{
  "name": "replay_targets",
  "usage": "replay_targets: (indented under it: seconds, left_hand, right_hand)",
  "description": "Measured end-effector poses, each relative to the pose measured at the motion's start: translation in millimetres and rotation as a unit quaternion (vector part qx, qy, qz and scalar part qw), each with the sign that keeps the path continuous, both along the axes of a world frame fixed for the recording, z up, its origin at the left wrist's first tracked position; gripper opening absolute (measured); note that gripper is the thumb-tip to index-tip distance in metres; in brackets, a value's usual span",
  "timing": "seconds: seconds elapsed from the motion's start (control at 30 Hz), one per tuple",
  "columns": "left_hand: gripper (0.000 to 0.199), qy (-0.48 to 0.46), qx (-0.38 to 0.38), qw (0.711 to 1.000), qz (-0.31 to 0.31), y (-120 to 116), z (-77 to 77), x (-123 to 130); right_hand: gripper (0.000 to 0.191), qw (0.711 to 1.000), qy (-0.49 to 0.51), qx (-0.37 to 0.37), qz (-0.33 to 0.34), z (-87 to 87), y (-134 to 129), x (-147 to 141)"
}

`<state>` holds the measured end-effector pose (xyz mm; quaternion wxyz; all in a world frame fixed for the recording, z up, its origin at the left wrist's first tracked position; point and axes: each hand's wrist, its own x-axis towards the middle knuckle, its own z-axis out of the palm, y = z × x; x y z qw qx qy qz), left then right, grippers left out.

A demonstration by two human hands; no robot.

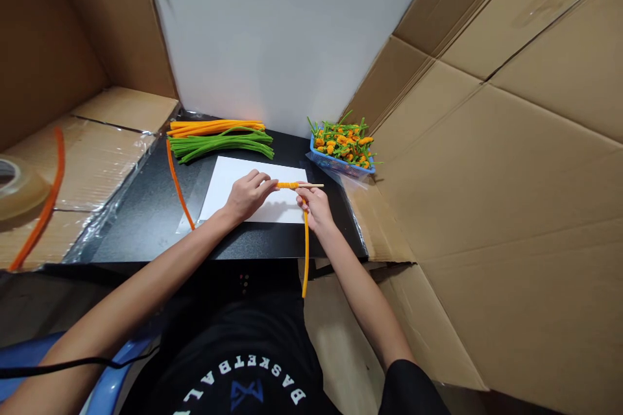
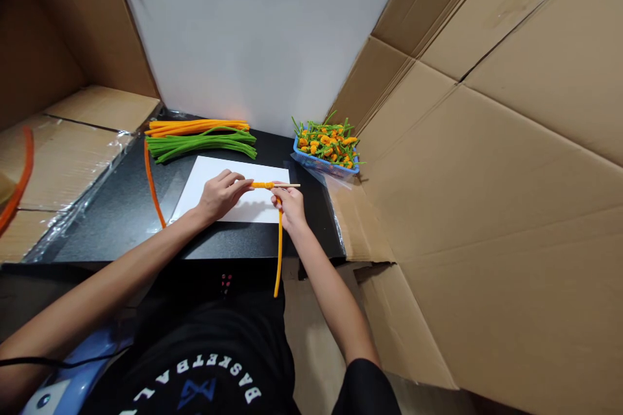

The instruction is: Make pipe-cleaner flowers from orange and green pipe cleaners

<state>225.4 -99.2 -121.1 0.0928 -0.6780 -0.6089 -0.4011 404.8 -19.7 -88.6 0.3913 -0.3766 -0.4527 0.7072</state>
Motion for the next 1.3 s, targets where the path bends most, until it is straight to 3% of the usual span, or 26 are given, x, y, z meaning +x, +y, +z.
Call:
replay_targets:
  seconds: [0.27,0.53,0.7,0.83,0.97,1.07,1.17,1.23,1.3]
  left_hand:
    - [0.029,0.090,-0.027,0.994,-0.056,1,-3.1,2]
    - [0.041,0.130,-0.036,0.991,-0.009,2,-7.0,18]
    - [0.025,0.052,-0.047,0.998,-0.007,1,-7.0,21]
    - [0.021,-0.041,-0.104,0.994,0.003,-4,-5.5,20]
    - [0.027,-0.174,-0.149,0.969,-0.096,-5,0.0,18]
    - [0.037,-0.230,-0.182,0.939,-0.182,-6,5.7,16]
    - [0.041,-0.193,-0.203,0.935,-0.217,-8,10.1,15]
    - [0.040,-0.118,-0.219,0.942,-0.225,-10,11.3,17]
    - [0.034,-0.023,-0.235,0.942,-0.238,-12,11.0,22]
  right_hand:
    - [0.025,1.000,0.001,-0.004,0.005,-1.2,-10,0]
    - [0.029,0.996,-0.019,0.086,0.011,-1.2,-22,-14]
    - [0.027,0.985,-0.051,0.163,0.026,-3.0,-23,-18]
    - [0.023,0.964,-0.108,0.235,0.058,-4.6,-16,-12]
    - [0.015,0.924,-0.165,0.335,0.084,-6.4,-6,-1]
    - [0.014,0.910,-0.156,0.363,0.123,-8.2,2,9]
    - [0.018,0.897,-0.165,0.372,0.174,-6.9,13,19]
    - [0.025,0.873,-0.211,0.358,0.256,-3.0,23,26]
    - [0.033,0.830,-0.258,0.303,0.390,3.3,34,32]
